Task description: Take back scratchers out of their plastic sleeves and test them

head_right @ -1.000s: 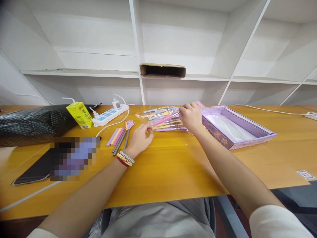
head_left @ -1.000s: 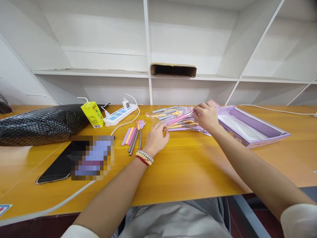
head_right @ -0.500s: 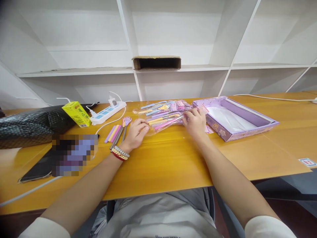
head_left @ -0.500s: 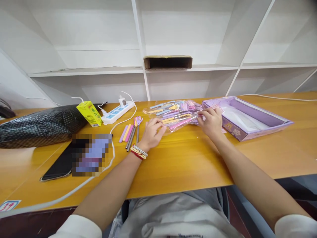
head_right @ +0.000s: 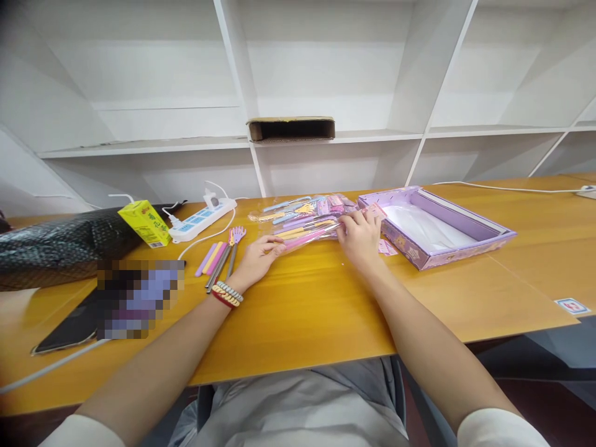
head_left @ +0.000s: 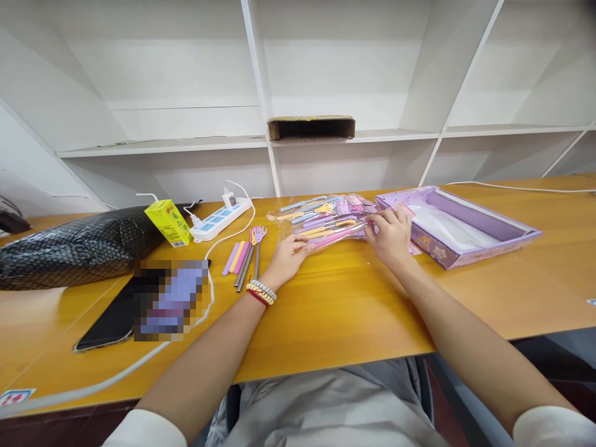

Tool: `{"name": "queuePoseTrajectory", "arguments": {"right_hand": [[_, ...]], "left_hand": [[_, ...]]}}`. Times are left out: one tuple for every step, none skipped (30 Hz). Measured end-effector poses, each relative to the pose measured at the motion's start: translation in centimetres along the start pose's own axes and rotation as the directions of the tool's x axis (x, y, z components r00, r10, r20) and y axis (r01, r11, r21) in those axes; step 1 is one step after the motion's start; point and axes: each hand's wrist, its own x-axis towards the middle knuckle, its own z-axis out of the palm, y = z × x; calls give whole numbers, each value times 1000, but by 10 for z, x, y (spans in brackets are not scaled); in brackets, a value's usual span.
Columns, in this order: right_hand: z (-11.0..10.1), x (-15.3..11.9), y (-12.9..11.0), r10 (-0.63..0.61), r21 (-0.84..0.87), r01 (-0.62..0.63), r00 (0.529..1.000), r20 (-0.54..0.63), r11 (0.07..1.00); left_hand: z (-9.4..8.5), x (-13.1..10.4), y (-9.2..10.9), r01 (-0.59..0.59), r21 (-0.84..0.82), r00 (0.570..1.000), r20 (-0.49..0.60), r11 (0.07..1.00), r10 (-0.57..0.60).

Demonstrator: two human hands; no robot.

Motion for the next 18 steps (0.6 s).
{"name": "queuePoseTrajectory", "arguments": {"right_hand": [[0,0,0,-4,1,4,1000,-4,1000],[-1,0,-1,-7,2,7,1000,-7,1000],[-1,0,-1,-8,3,8,1000,-8,1000],[-1,0,-2,-7,3,7,1000,-8,1000],[-1,-1,-2,-8,4,8,1000,-7,1000],[-1,-1,-3,-9,7,9,1000,-6,1000],[-1,-1,-3,-12,9,12,1000,-6,1000],[-1,-2,-3,-16,12,16,1000,-9,1000],[-1,-2,-4,-20,13,21,1000,-14,1000],[-1,-2,-4,-24,14,24,1000,-21,1000],[0,-1,-4,-24,16,24,999,-27,1000],[0,-1,-4,-21,19,22,999,-34,1000],[-1,-1,-4,-16,24,17,999,-40,1000],[-1,-1,-4,-10,32,11,999,-45,999],[-1,0,-4,-5,41,7,999,-49,999],[-1,0,-4,-4,52,6,999,-50,999],[-1,0,-4,-6,63,9,999,-51,998],[0,0,-4,-10,74,13,999,-51,997]], "left_hand": [[0,1,-1,10,-16,1000,-5,1000,-10],[0,1,-2,17,-28,1000,-5,999,-17],[0,1,-3,23,-38,1000,-6,999,-23],[0,1,-3,31,-46,999,-6,998,-31],[0,1,-4,41,-51,999,-1,998,-41],[0,1,-4,51,-56,999,11,997,-50],[0,1,-4,60,-62,998,24,996,-58],[1,1,-4,63,-71,998,33,996,-61],[1,1,-3,59,-83,998,39,995,-56],[2,1,-3,48,-97,998,38,994,-44],[2,1,-3,35,-111,999,27,993,-32],[3,1,-3,26,-121,1000,11,992,-24],[3,1,-2,21,-124,1000,-5,992,-22],[3,1,-2,22,-123,1000,-16,992,-24],[3,0,-1,23,-120,999,-21,992,-26],[3,0,-1,21,-118,1000,-20,993,-23],[3,0,0,14,-118,1000,-16,993,-16],[2,0,0,4,-118,1000,-11,993,-5]]}}
